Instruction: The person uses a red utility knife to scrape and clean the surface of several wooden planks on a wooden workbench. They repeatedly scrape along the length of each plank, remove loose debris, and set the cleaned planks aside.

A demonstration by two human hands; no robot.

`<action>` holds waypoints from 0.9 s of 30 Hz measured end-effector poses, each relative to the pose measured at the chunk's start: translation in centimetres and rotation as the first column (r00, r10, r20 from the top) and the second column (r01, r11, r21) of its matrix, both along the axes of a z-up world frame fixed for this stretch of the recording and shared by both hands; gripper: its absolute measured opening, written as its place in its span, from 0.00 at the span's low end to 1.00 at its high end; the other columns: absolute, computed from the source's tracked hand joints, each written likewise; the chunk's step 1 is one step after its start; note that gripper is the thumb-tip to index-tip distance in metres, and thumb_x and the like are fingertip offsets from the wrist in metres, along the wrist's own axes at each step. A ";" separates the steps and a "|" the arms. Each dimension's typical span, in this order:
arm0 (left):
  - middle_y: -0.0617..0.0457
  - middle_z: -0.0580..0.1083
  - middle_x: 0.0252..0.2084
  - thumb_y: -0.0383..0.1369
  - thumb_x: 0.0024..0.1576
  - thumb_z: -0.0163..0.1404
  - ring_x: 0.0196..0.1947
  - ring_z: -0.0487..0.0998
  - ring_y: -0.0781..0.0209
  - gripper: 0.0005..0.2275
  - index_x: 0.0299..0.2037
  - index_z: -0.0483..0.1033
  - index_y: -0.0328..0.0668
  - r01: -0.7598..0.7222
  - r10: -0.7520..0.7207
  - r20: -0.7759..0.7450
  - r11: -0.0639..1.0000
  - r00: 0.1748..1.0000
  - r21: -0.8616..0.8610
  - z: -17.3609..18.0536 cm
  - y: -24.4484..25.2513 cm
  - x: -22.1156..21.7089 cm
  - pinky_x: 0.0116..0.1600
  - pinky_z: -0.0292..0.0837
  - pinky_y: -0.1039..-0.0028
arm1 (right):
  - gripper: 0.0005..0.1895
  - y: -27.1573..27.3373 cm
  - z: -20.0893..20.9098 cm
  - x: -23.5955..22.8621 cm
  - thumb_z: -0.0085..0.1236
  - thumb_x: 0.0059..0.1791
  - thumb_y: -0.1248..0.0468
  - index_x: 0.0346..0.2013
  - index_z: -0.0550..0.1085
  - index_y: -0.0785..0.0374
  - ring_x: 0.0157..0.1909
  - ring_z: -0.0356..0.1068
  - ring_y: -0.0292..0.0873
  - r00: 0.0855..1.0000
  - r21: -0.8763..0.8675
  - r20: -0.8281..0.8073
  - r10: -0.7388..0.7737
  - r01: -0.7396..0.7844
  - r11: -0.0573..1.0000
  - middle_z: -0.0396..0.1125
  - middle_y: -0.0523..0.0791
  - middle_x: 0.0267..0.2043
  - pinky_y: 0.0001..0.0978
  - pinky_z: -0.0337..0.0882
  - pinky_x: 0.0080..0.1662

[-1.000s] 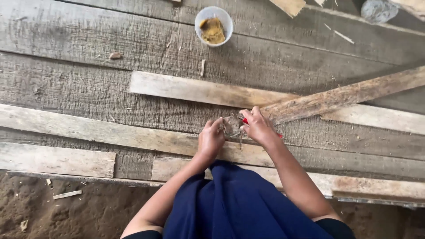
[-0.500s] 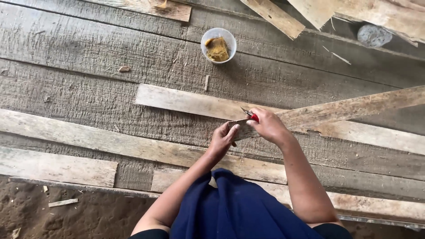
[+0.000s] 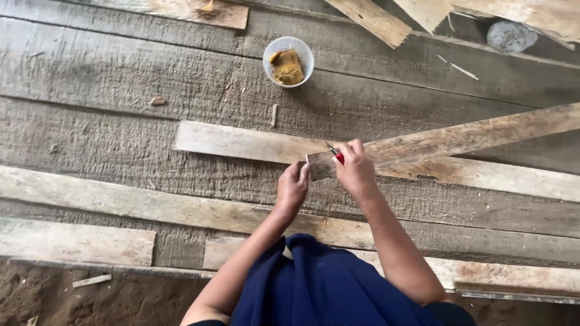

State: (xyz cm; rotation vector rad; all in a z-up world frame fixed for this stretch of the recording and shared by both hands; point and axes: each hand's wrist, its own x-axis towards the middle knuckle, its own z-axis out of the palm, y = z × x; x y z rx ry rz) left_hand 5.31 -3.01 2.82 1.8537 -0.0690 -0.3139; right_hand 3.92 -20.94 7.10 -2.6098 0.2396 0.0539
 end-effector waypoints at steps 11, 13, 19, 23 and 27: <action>0.47 0.77 0.23 0.38 0.63 0.49 0.22 0.78 0.57 0.10 0.36 0.80 0.41 -0.016 0.024 -0.413 1.000 0.911 0.021 0.0 -0.3 0.5 0.28 0.73 0.64 | 0.28 -1.4 -4.1 -5.0 0.67 0.44 0.61 0.50 0.61 0.69 0.16 0.70 0.46 0.596 0.613 -0.325 -0.735 0.724 0.316 0.73 0.54 0.37 0.38 0.72 0.18; 0.43 0.76 0.33 0.38 0.62 0.51 0.32 0.79 0.48 0.11 0.38 0.80 0.40 0.004 0.021 -0.312 0.997 0.950 0.078 -0.1 -1.0 0.0 0.37 0.75 0.60 | 0.26 -0.7 -2.2 -4.3 0.66 0.45 0.63 0.48 0.61 0.68 0.15 0.69 0.45 0.565 0.669 -0.353 -0.746 0.709 0.221 0.74 0.54 0.36 0.36 0.71 0.18; 0.44 0.74 0.40 0.34 0.61 0.52 0.29 0.78 0.57 0.11 0.46 0.78 0.32 -0.191 0.119 -0.520 0.978 0.846 -0.087 0.3 -2.5 0.6 0.33 0.80 0.67 | 0.20 -1.0 -2.3 -2.9 0.65 0.45 0.65 0.43 0.63 0.65 0.16 0.68 0.41 0.527 0.756 -0.396 -0.752 0.652 0.059 0.73 0.50 0.33 0.31 0.70 0.18; 0.46 0.76 0.37 0.33 0.60 0.55 0.31 0.76 0.59 0.14 0.50 0.77 0.28 -0.377 0.092 -0.729 0.895 0.679 -0.238 1.2 -2.9 2.0 0.35 0.81 0.67 | 0.20 -1.5 -3.1 -2.7 0.64 0.47 0.64 0.45 0.63 0.66 0.15 0.67 0.42 0.520 0.734 -0.332 -0.787 0.666 0.131 0.66 0.47 0.30 0.32 0.71 0.19; 0.44 0.77 0.37 0.33 0.59 0.56 0.30 0.77 0.59 0.14 0.50 0.79 0.29 -0.422 0.116 -0.676 0.853 0.727 -0.307 4.0 -3.4 3.8 0.34 0.79 0.68 | 0.21 -2.5 -0.2 -1.4 0.64 0.49 0.61 0.47 0.62 0.66 0.18 0.68 0.41 0.457 0.718 -0.332 -0.825 0.690 0.093 0.66 0.48 0.34 0.32 0.73 0.21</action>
